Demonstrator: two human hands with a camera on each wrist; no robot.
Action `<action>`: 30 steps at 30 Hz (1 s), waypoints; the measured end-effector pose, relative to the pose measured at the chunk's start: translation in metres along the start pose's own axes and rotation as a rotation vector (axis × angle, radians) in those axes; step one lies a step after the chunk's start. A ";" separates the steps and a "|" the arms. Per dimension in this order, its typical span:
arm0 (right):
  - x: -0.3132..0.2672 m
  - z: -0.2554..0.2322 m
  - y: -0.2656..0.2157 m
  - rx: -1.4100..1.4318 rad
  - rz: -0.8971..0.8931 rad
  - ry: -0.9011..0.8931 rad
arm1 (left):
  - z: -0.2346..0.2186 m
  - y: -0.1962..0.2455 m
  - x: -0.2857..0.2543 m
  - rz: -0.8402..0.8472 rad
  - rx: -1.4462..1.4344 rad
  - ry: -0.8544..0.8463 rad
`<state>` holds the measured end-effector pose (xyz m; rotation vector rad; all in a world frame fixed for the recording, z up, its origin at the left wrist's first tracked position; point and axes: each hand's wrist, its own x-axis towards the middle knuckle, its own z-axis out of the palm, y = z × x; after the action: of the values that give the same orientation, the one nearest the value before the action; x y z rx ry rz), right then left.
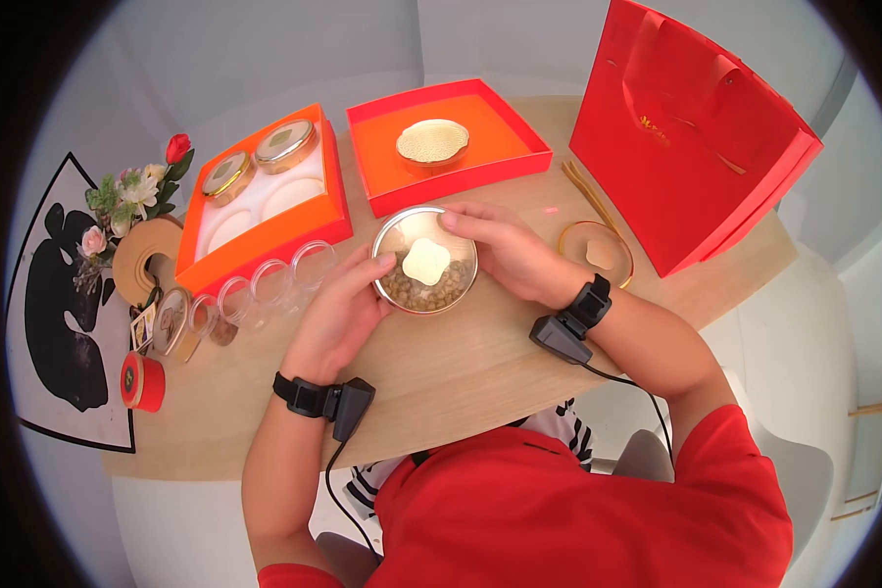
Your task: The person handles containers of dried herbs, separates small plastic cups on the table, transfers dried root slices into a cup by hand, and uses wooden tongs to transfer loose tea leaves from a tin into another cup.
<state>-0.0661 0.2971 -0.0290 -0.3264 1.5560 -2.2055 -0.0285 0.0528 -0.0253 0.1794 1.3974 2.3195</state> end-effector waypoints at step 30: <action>0.001 0.003 0.004 -0.026 -0.080 0.111 | -0.008 -0.007 0.007 -0.035 0.054 0.037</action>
<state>-0.0648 0.2936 -0.0317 -0.2830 1.6571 -2.3012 -0.0354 0.0521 -0.0359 0.1278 1.4707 2.2688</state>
